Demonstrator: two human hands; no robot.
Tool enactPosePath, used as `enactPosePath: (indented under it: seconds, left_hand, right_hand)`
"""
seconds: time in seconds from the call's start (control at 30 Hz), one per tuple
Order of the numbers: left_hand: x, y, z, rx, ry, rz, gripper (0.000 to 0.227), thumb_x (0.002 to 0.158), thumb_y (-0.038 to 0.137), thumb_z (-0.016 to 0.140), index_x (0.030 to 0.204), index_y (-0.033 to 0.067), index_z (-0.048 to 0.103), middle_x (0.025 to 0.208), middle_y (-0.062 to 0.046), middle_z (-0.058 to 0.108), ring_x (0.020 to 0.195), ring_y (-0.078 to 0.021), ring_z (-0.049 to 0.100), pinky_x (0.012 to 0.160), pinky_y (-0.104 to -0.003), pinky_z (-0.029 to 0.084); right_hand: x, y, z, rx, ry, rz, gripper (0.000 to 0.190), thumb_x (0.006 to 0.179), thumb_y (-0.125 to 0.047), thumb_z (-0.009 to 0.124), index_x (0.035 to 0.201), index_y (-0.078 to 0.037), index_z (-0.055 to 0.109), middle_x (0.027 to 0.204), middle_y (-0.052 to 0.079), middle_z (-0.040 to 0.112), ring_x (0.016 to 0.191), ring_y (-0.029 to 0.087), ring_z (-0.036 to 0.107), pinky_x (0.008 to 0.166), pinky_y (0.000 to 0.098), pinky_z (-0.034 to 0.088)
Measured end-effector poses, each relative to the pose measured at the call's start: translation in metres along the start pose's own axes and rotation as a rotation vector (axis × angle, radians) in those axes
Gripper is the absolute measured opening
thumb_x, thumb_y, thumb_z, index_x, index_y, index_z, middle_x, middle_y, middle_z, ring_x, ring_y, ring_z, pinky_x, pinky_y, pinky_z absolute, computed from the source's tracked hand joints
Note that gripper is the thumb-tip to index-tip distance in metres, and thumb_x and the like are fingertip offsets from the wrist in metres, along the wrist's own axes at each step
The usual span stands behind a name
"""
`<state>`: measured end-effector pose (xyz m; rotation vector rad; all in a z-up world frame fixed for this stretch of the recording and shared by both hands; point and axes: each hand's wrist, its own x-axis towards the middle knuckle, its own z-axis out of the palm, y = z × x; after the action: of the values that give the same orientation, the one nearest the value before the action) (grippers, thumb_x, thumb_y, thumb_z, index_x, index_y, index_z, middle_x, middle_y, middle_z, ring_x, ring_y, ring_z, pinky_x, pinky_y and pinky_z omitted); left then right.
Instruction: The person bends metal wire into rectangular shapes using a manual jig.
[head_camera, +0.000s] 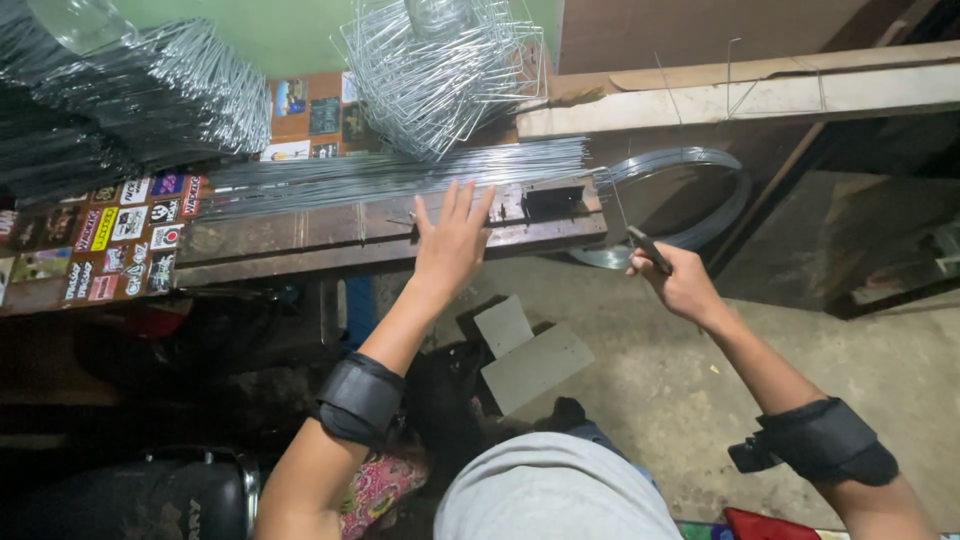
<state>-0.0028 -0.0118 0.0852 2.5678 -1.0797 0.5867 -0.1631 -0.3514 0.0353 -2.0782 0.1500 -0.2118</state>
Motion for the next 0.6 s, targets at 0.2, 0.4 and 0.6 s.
enactPosePath:
  seconds: [0.2, 0.4, 0.6]
  left_hand:
    - [0.028, -0.004, -0.033, -0.222, 0.097, 0.076, 0.039, 0.097, 0.009, 0.065, 0.136, 0.0103, 0.061, 0.108, -0.01, 0.065, 0.101, -0.03, 0.065, 0.085, -0.045, 0.054]
    - [0.028, -0.01, -0.073, -0.18, 0.219, 0.068, 0.02, 0.097, 0.0, 0.06, 0.114, 0.0071, 0.067, 0.099, -0.008, 0.066, 0.091, -0.0287, 0.07, 0.072, -0.04, 0.057]
    - [-0.01, -0.017, -0.059, -0.364, 0.206, -0.173, 0.018, 0.095, 0.002, 0.061, 0.113, 0.0056, 0.065, 0.108, -0.014, 0.066, 0.097, -0.037, 0.069, 0.081, -0.046, 0.056]
  right_hand:
    - [0.02, -0.05, -0.029, -0.085, 0.058, -0.168, 0.026, 0.104, -0.025, 0.062, 0.105, 0.0, 0.071, 0.09, 0.006, 0.074, 0.085, 0.011, 0.067, 0.077, 0.0293, 0.053]
    - [0.047, -0.076, -0.058, -0.24, 0.064, -0.223, 0.026, 0.102, -0.026, 0.066, 0.107, -0.001, 0.073, 0.09, 0.009, 0.075, 0.084, 0.013, 0.067, 0.074, 0.0306, 0.052]
    - [0.064, -0.075, -0.06, -0.31, -0.013, -0.264, 0.022, 0.1, -0.021, 0.066, 0.112, -0.005, 0.074, 0.097, 0.012, 0.077, 0.087, 0.018, 0.072, 0.078, 0.0323, 0.053]
